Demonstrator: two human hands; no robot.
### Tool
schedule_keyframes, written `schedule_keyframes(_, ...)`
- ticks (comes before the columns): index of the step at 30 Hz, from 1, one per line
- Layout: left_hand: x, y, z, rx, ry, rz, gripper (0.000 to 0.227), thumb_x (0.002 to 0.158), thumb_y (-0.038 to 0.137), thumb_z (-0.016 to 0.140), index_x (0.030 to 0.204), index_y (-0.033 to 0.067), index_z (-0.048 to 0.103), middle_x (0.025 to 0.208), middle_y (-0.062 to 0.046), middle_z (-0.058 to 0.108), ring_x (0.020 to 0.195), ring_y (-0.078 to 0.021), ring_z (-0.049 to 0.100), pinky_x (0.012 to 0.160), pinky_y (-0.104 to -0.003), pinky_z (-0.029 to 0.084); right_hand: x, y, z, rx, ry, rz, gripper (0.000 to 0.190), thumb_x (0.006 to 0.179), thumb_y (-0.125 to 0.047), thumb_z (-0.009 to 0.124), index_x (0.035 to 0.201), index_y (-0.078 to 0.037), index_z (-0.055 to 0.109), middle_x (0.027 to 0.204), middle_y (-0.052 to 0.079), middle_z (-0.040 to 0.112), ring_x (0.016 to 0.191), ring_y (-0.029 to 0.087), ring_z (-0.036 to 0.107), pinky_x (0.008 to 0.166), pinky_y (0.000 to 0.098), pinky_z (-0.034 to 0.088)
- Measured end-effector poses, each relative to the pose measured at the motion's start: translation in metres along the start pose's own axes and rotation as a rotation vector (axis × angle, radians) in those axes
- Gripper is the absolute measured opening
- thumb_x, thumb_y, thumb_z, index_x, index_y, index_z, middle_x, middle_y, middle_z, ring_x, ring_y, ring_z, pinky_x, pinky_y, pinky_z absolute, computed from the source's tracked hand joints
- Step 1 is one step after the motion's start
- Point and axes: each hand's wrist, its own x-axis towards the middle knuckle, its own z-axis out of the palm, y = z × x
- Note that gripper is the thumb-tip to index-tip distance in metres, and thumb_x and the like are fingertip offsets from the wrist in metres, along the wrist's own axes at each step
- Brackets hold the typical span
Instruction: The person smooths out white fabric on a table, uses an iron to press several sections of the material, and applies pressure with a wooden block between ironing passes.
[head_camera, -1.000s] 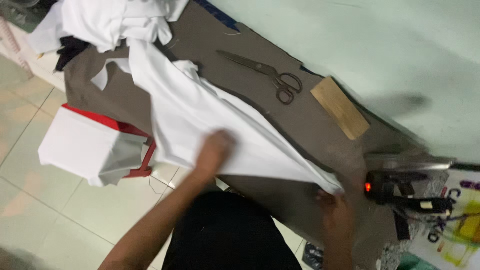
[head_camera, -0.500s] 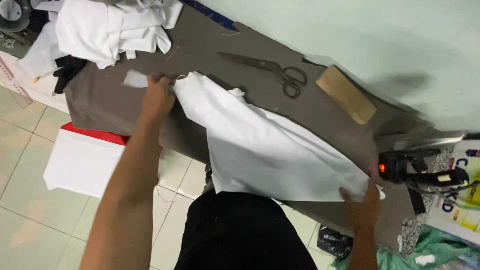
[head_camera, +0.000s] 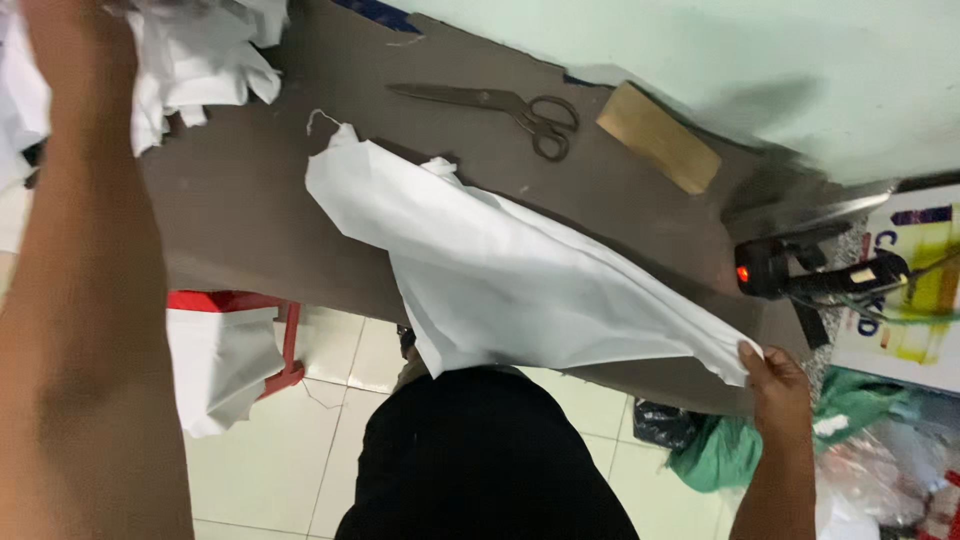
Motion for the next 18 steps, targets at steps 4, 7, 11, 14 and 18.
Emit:
schedule_keyframes(4,-0.103,0.102,0.08,0.183,-0.111,-0.245,0.078,0.127,0.064,0.047,0.162,0.02,-0.007,0.101,-0.004,0.074,0.085,-0.0229,0.077,0.065,-0.042,0.061,-0.02,-0.042,-0.002,-0.215,-0.021,0.112,0.021,0.09,-0.03,0.082,0.093,-0.012,0.072,0.079,-0.004,0.058,0.071,0.009,0.049,0.062,0.0256,0.034)
schedule_keyframes(7,-0.208,0.239,-0.061,-0.715,-0.643,0.099,0.069,0.104,0.024,0.05,0.161,0.0048,0.016,0.168,-0.015,0.029,0.156,-0.0363,0.018,0.123,-0.05,0.011,-0.031,-0.087,-0.004,-0.553,-0.184,0.167,0.044,0.086,-0.036,0.081,0.067,-0.005,0.055,0.071,0.007,0.044,0.069,0.019,0.044,0.064,0.0376,0.031)
schedule_keyframes(11,-0.235,0.24,-0.024,-0.138,-0.753,0.767,0.046,0.089,0.026,0.07,0.133,0.015,0.067,0.175,-0.014,0.004,0.159,-0.0406,-0.002,0.121,-0.067,0.014,-0.02,-0.07,-0.043,-0.182,-0.053,0.101,0.019,0.091,-0.024,0.08,0.105,-0.013,0.075,0.091,0.0,0.068,0.081,0.015,0.059,0.079,0.0283,0.042)
schedule_keyframes(14,-0.239,0.203,-0.047,-0.476,-0.321,0.797,0.014,0.089,0.023,0.082,0.097,0.0136,0.075,0.161,-0.014,0.049,0.15,-0.045,0.039,0.11,-0.072,0.033,-0.003,-0.05,-0.059,0.43,0.089,-0.003,0.018,0.097,-0.01,0.073,0.1,-0.026,0.067,0.103,-0.007,0.072,0.092,0.006,0.068,0.089,0.0255,0.058)
schedule_keyframes(18,-0.281,0.179,-0.167,-0.931,-0.571,-0.024,0.013,0.097,0.015,0.067,0.102,0.0138,0.055,0.124,-0.008,0.055,0.109,-0.0277,0.05,0.083,-0.045,0.044,0.003,-0.026,-0.039,0.237,0.132,-0.011,0.011,0.099,-0.027,0.078,0.099,-0.023,0.068,0.093,-0.007,0.069,0.075,0.004,0.06,0.065,0.024,0.05)
